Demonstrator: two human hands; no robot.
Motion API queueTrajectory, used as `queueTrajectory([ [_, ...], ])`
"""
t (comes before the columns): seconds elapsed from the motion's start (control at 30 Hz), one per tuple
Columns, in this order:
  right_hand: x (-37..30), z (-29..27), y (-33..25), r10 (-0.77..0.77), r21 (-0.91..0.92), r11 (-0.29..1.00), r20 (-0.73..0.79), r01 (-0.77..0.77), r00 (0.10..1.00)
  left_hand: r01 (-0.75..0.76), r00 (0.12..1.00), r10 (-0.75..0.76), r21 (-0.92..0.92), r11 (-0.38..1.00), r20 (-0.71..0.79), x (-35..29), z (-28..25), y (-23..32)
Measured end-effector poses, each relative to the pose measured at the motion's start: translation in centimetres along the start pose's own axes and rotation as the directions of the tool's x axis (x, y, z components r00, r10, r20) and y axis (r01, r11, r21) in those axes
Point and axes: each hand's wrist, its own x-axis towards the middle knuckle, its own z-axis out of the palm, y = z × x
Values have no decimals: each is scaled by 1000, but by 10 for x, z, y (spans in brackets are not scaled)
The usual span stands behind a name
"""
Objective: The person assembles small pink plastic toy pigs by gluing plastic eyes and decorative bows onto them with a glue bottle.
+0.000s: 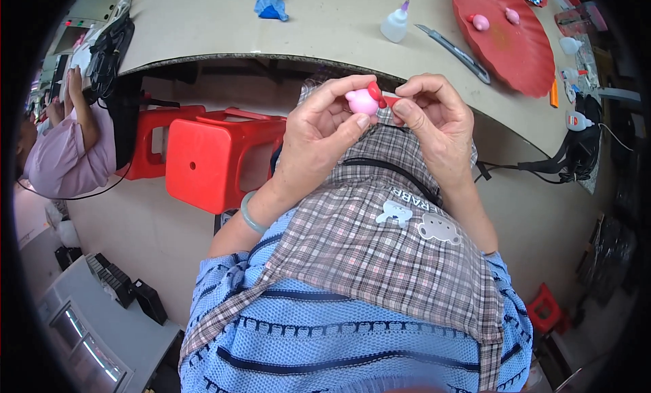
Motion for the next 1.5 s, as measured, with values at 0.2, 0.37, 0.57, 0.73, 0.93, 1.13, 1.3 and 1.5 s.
queueTrajectory([
  [0.2,1,0,7,-147,-194,971,-15,141,989,36,999,-36,48,998,7,2,0,-7],
  [0.37,7,4,4,-389,-713,567,210,413,897,-12,999,19,216,976,-30,2,-2,-16],
  [0.57,1,6,7,-431,-771,445,261,455,864,-72,996,85,280,957,-35,-2,0,-24],
  [0.73,-4,-1,2,-376,-792,364,357,491,855,146,988,-141,101,984,-58,-6,-2,-26],
  [0.93,-7,-23,2,-148,-800,390,434,455,889,211,978,-211,7,978,-3,-2,-2,-8],
  [1.13,2,-17,-13,-358,-639,654,211,405,910,224,974,-221,-118,967,43,0,-3,-15],
  [1.3,-1,-16,-3,-377,-662,596,268,454,886,238,970,-230,-106,966,76,1,-2,-17],
  [1.5,-3,-17,-2,-391,-709,347,486,614,782,267,964,-266,-99,958,32,-3,0,-22],
])
